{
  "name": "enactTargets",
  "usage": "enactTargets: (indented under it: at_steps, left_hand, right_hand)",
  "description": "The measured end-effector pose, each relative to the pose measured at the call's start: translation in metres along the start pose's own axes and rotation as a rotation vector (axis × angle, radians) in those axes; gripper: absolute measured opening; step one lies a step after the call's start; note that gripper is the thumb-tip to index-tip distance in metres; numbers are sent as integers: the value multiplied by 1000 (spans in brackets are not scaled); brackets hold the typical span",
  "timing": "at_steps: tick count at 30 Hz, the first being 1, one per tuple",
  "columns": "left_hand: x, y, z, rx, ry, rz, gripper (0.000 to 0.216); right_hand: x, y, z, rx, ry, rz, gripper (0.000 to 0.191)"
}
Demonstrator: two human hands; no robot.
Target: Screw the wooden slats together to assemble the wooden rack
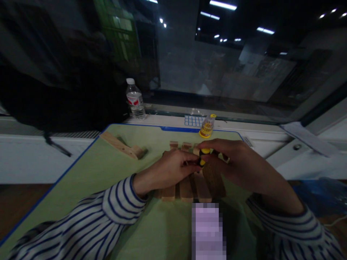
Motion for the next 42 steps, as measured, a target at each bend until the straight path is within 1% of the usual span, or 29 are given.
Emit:
enactTargets:
  at_steps: [5,7,15,23,31,36,39,42]
  left_hand:
    - [1,0,-2,18,-2,-22,23]
    - [2,0,-1,29,-7,-31,24]
    - [3,0,-1,42,11,-50,25]
    - [-1,0,3,41,-16,-57,25]
    - [-1,0,3,-7,-67,-59,19]
    - [-4,1,3,-15,-70,-24,22]
    - [-1,0,-2,-18,10,7,24]
    - [10,-6,-13,-18,210,5,23]
  right_hand:
    - [3,-1,-3,-22,-75,-12,16]
    - [4,-1,-3,-23,-85,-20,14]
    - [3,0,-1,-56,-111,8,19]
    - [1,2,-3,-67,-55,-17,23]
    - [-3,1,8,48,69,21,26]
    - [-6,2,4,30,48,20,26]
    - [-7,3,4,21,32,28,24]
    - [-6,3,5,12,49,32,25]
Point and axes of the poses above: each hand's wrist, its own y-axis towards the middle knuckle, its own x-axis out of the back of the hand, z = x × y, the point moved 9 cm from there along y, towards the middle knuckle, and after that the axes turned 3 degrees about -x, right-handed, at the moved point
